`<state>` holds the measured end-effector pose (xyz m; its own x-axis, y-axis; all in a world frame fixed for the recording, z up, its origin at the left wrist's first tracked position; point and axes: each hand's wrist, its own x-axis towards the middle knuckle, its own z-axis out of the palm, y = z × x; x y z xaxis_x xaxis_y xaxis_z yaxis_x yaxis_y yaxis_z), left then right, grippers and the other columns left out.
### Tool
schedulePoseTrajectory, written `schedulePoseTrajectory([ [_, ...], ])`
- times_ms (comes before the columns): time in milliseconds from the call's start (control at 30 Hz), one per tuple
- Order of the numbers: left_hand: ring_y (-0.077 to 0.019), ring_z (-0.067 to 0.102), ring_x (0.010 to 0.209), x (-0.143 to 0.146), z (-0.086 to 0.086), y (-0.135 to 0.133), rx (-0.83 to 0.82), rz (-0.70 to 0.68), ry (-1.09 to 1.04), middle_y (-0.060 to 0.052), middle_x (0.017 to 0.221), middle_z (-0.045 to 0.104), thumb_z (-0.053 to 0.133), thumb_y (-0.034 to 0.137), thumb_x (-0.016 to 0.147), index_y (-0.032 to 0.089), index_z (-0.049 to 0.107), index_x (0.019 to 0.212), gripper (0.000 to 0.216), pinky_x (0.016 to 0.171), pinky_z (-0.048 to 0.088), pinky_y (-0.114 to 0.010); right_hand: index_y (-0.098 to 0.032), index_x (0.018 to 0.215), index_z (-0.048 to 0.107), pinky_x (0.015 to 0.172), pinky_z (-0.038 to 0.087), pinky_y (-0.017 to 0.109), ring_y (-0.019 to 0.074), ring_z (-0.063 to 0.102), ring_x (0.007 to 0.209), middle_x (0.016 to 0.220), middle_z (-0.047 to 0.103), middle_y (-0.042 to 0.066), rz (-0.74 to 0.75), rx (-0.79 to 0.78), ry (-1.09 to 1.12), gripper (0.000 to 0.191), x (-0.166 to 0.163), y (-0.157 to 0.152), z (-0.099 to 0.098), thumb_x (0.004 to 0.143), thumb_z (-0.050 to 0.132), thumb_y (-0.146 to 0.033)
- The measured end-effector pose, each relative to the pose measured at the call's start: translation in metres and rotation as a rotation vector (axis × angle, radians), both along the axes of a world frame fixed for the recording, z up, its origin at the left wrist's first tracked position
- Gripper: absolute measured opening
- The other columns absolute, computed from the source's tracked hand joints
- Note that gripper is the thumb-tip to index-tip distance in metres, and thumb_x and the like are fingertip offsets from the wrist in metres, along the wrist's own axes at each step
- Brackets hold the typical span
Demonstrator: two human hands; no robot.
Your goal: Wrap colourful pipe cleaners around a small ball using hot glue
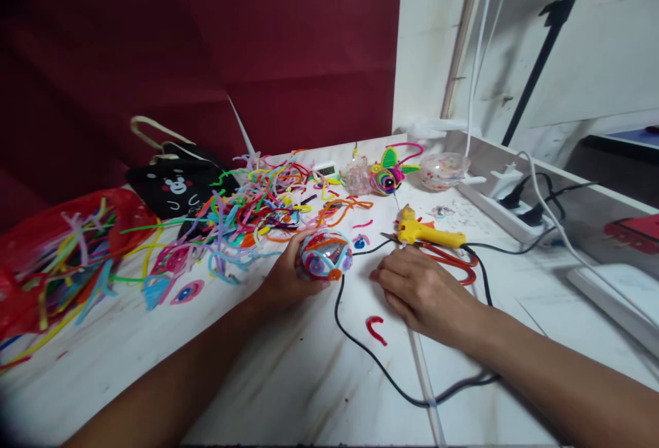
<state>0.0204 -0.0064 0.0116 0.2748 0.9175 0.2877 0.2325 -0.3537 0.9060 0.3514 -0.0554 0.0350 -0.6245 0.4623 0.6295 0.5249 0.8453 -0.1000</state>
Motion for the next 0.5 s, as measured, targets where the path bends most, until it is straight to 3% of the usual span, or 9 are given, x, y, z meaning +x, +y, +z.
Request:
schedulePoseTrajectory([
  [200, -0.0492, 0.068, 0.159, -0.004, -0.005, 0.002, 0.009, -0.052, -0.003, -0.016, 0.171, 0.071, 0.116, 0.041, 0.065, 0.034, 0.065, 0.167, 0.114, 0.138, 0.053, -0.069, -0.019, 0.122, 0.084, 0.086, 0.070, 0.039, 0.0260, 0.086, 0.093, 0.106, 0.088, 0.011, 0.037, 0.039, -0.079, 0.031, -0.001, -0.002, 0.018, 0.122, 0.053, -0.015],
  [367, -0.0508, 0.064, 0.163, -0.006, -0.004, 0.003, -0.040, -0.062, 0.003, -0.020, 0.175, 0.067, 0.119, 0.049, 0.061, 0.029, 0.062, 0.170, 0.125, 0.139, 0.050, -0.069, -0.023, 0.122, 0.085, 0.087, 0.068, 0.042, 0.0278, 0.085, 0.094, 0.106, 0.087, 0.011, -0.007, 0.016, 0.001, 0.031, -0.001, 0.000, 0.003, 0.118, 0.057, -0.012],
  [500, -0.0483, 0.071, 0.155, -0.004, 0.004, 0.000, -0.099, -0.063, -0.068, -0.018, 0.168, 0.073, 0.114, 0.062, 0.069, 0.030, 0.067, 0.164, 0.110, 0.135, 0.056, -0.069, -0.024, 0.124, 0.086, 0.089, 0.069, 0.046, 0.0289, 0.083, 0.097, 0.108, 0.087, 0.012, -0.010, -0.037, -0.012, 0.036, -0.001, 0.001, -0.005, 0.118, 0.053, -0.013],
])
